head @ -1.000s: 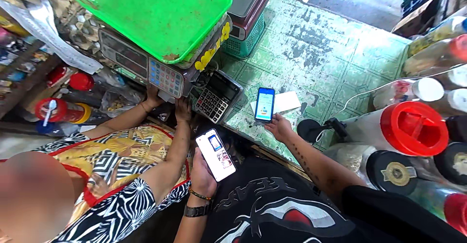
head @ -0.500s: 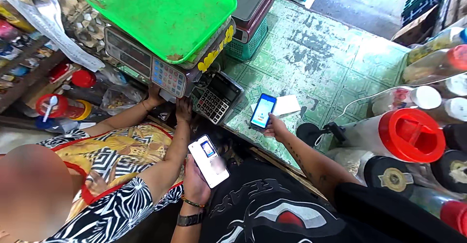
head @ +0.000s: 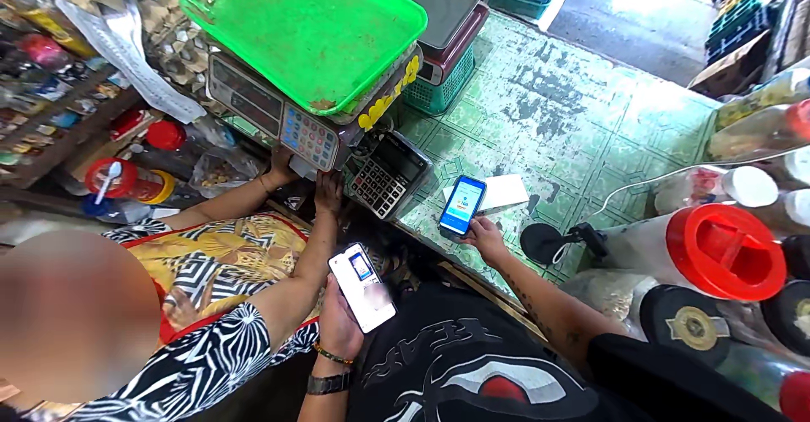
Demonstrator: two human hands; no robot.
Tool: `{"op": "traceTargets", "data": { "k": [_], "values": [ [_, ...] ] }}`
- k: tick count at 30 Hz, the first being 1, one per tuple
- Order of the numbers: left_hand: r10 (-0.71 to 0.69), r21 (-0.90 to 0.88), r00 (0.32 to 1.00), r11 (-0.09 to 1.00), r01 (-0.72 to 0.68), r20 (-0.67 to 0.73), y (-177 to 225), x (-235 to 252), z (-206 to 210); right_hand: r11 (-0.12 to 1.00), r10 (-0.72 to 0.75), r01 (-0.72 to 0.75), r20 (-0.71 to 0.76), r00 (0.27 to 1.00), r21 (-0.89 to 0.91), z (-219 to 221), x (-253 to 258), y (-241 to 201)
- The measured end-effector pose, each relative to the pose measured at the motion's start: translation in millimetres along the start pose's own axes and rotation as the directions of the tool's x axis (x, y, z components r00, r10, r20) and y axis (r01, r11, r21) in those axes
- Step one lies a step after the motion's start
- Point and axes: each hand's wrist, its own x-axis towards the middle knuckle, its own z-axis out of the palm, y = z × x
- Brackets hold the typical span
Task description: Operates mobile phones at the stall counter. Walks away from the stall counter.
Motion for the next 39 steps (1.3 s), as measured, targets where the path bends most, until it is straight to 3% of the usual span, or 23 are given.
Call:
{"op": "traceTargets", "data": {
  "k": [4, 7, 8, 10, 12, 14, 16, 18, 20, 22, 24, 26, 30, 33, 39],
  "values": [
    [-0.047, 0.07, 0.997, 0.997, 0.043, 0.061, -5.1, 12.0, -9.1, 0.988, -0.126, 0.12, -0.052, 0.991, -0.099, 13.1, -12.1, 1.0],
    [-0.075, -0.07, 0.943, 0.992, 0.103, 0.323, -17.2, 28.3, -25.2, 0.978, -0.177, 0.169, -0.062, 0.982, -0.125, 17.8, -22.9, 1.3],
    [-0.085, -0.143, 0.901, 0.977, 0.16, 0.426, -21.4, 35.1, -26.9, 0.974, -0.194, 0.185, -0.059, 0.979, -0.133, 18.5, -25.6, 1.3],
    [-0.079, -0.241, 0.755, 0.921, 0.305, 0.651, -30.7, 50.5, -23.3, 0.965, -0.227, 0.218, -0.044, 0.973, -0.149, 19.2, -30.1, 0.9],
    [-0.067, -0.272, 0.637, 0.866, 0.42, 0.768, -40.0, 60.7, -12.5, 0.96, -0.245, 0.237, -0.035, 0.969, -0.147, 21.3, -36.7, -1.1],
    [-0.089, -0.241, 0.561, 0.84, 0.487, 0.823, -42.6, 63.9, 1.0, 0.955, -0.266, 0.258, -0.037, 0.963, -0.143, 22.4, -42.2, -3.3],
    [-0.179, -0.082, 0.583, 0.916, 0.393, 0.792, -38.0, 61.7, 16.9, 0.948, -0.289, 0.28, -0.042, 0.956, -0.147, 21.7, -46.2, -4.3],
    [-0.284, 0.216, 0.604, 0.959, 0.185, 0.745, -27.6, 58.6, 38.9, 0.938, -0.314, 0.305, -0.037, 0.949, -0.164, 20.8, -48.9, -6.1],
    [-0.372, 0.469, 0.539, 0.882, -0.05, 0.756, -21.7, 58.9, 59.0, 0.927, -0.331, 0.318, -0.033, 0.943, -0.2, 19.3, -52.8, -12.8],
    [-0.483, 0.634, 0.46, 0.726, -0.265, 0.745, -20.7, 62.6, 72.2, 0.908, -0.34, 0.323, -0.018, 0.94, -0.266, 16.2, -58.5, -21.8],
    [-0.575, 0.743, 0.472, 0.478, -0.468, 0.668, -16.4, 64.3, 84.1, 0.903, -0.34, 0.327, 0.001, 0.941, -0.279, 15.0, -61.2, -30.5],
    [-0.63, 0.78, 0.53, 0.205, -0.591, 0.568, -13.5, 63.2, 93.9, 0.916, -0.325, 0.318, 0.013, 0.946, -0.246, 12.1, -62.6, -35.4],
    [-0.665, 0.76, 0.646, -0.179, -0.625, 0.374, -18.4, 61.7, 107.1, 0.921, -0.315, 0.314, 0.032, 0.948, -0.232, 7.9, -65.9, -37.6],
    [-0.65, 0.74, 0.703, -0.314, -0.595, 0.29, -22.9, 64.3, 115.5, 0.917, -0.324, 0.327, 0.05, 0.945, -0.229, 10.6, -68.4, -35.3],
    [-0.64, 0.73, 0.716, -0.343, -0.592, 0.28, -25.1, 66.9, 119.9, 0.906, -0.323, 0.328, 0.064, 0.944, -0.268, 15.3, -71.6, -30.6]
  ]
}}
